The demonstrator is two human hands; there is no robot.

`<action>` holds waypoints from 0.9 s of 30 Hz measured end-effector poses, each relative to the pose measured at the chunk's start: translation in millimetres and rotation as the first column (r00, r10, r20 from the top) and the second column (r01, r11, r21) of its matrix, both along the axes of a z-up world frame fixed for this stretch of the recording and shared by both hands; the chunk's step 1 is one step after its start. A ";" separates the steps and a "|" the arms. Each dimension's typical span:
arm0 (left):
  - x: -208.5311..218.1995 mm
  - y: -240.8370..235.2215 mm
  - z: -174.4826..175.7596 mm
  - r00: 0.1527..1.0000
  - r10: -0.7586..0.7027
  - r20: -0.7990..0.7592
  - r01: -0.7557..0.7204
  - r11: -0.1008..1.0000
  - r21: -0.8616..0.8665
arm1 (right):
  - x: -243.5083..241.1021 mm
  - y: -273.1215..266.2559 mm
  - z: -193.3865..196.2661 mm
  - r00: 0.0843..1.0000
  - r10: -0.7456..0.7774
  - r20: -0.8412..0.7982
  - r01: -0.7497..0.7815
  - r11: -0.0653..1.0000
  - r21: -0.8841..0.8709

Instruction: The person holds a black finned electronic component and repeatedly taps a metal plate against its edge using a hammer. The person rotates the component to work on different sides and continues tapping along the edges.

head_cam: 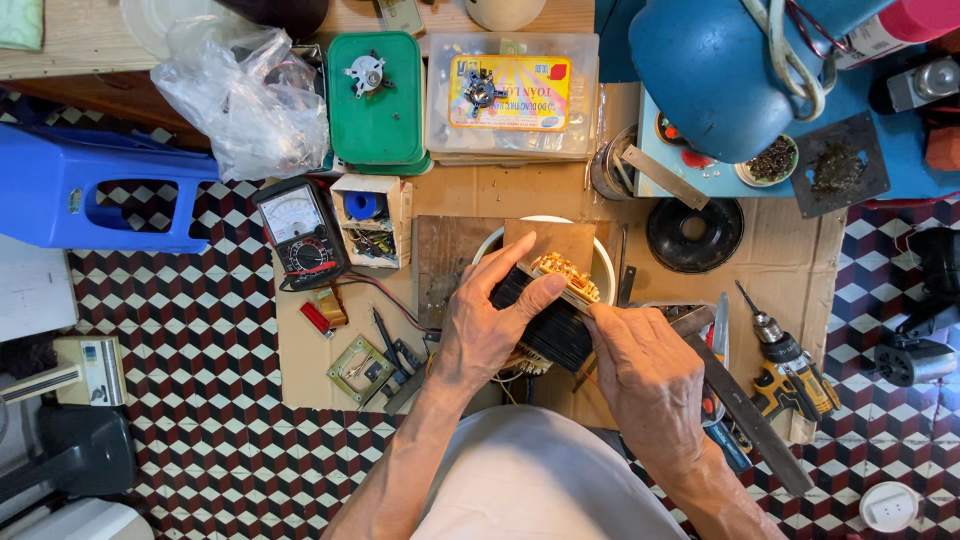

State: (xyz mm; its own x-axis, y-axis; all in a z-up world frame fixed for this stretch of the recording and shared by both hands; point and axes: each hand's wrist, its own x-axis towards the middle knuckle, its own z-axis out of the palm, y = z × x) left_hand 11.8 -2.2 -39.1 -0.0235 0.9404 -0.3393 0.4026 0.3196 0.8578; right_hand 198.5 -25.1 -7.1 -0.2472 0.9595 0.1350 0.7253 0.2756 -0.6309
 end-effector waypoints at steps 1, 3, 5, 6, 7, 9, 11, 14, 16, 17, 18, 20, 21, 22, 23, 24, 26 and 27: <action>0.3 -1.6 0.3 1.000 0.008 0.007 -0.008 1.000 -0.017 | 0.5 -1.3 -0.3 1.000 -0.001 0.007 0.001 1.000 -0.001; -0.1 -3.7 1.3 1.000 -0.009 -0.025 0.009 1.000 -0.017 | -0.4 -1.9 -2.0 1.000 -0.009 -0.009 0.009 1.000 0.004; 3.2 -2.5 0.8 0.999 -0.020 -0.038 0.019 1.000 -0.015 | 1.9 -0.7 -3.0 0.999 -0.028 -0.038 0.028 1.000 0.007; 3.1 -2.3 0.5 0.999 -0.017 -0.043 0.016 1.000 -0.016 | 1.4 -0.7 -3.7 0.999 -0.027 -0.036 0.027 1.000 0.005; 2.9 -2.8 0.4 0.999 -0.015 -0.048 0.014 1.000 -0.017 | 1.1 -0.2 -4.4 0.999 -0.025 -0.035 0.025 1.000 0.002; 3.0 -3.9 0.2 0.999 -0.016 -0.030 0.016 1.000 -0.009 | 1.4 -1.8 -3.5 1.000 -0.017 -0.022 0.017 1.000 -0.001; 0.5 -0.9 -0.7 0.999 -0.010 -0.030 0.010 1.000 0.003 | 0.1 -0.9 -2.6 1.000 0.002 -0.004 -0.001 1.000 0.010; 0.7 -1.2 -4.3 0.999 -0.004 -0.040 0.004 1.000 -0.015 | -1.1 -0.8 -5.8 1.000 -0.003 -0.014 0.004 0.999 0.048; 2.3 -3.5 -5.7 0.999 0.009 -0.048 -0.011 1.000 -0.027 | -1.2 0.5 -8.0 1.000 -0.003 -0.008 0.004 0.998 0.056; 2.7 -4.8 -5.3 0.999 0.009 -0.048 -0.011 0.999 -0.039 | -1.1 0.0 -7.6 1.000 -0.004 -0.004 0.004 0.998 0.060; 3.0 -3.3 -4.9 0.999 0.012 -0.050 -0.014 0.999 -0.042 | -1.0 1.7 -7.9 1.000 0.006 0.004 -0.006 0.998 0.057; 3.2 -2.2 -2.8 0.998 0.007 -0.056 -0.009 0.999 -0.036 | 1.3 1.3 -8.3 0.999 0.025 0.021 -0.026 0.998 0.049; 3.1 -2.3 -2.1 0.998 -0.001 -0.061 -0.001 1.000 -0.027 | 5.5 -0.8 -9.7 1.000 0.027 -0.015 -0.026 0.999 0.042; 3.2 -5.1 -1.9 0.998 -0.011 -0.064 0.010 1.000 -0.028 | 12.2 -5.6 -12.7 0.998 0.027 -0.050 -0.025 0.999 0.026; 2.9 -6.3 -2.7 0.999 -0.003 -0.049 0.003 1.000 0.008 | 19.6 -11.0 -18.4 0.996 0.026 -0.085 -0.025 1.000 0.010; 3.8 -8.8 -3.2 1.000 0.004 -0.028 -0.003 0.999 0.037 | 30.0 -21.3 -23.9 0.988 -0.120 -0.101 0.116 0.992 -0.047; 5.2 -12.9 -1.1 1.000 0.014 0.028 -0.016 0.996 0.084 | 56.9 -40.9 -39.8 0.910 -0.399 -0.115 0.381 0.912 -0.152; 5.4 -14.3 1.6 0.998 0.017 0.063 -0.023 0.994 0.103 | 71.8 -46.8 -51.6 0.905 -0.423 -0.048 0.412 0.899 -0.145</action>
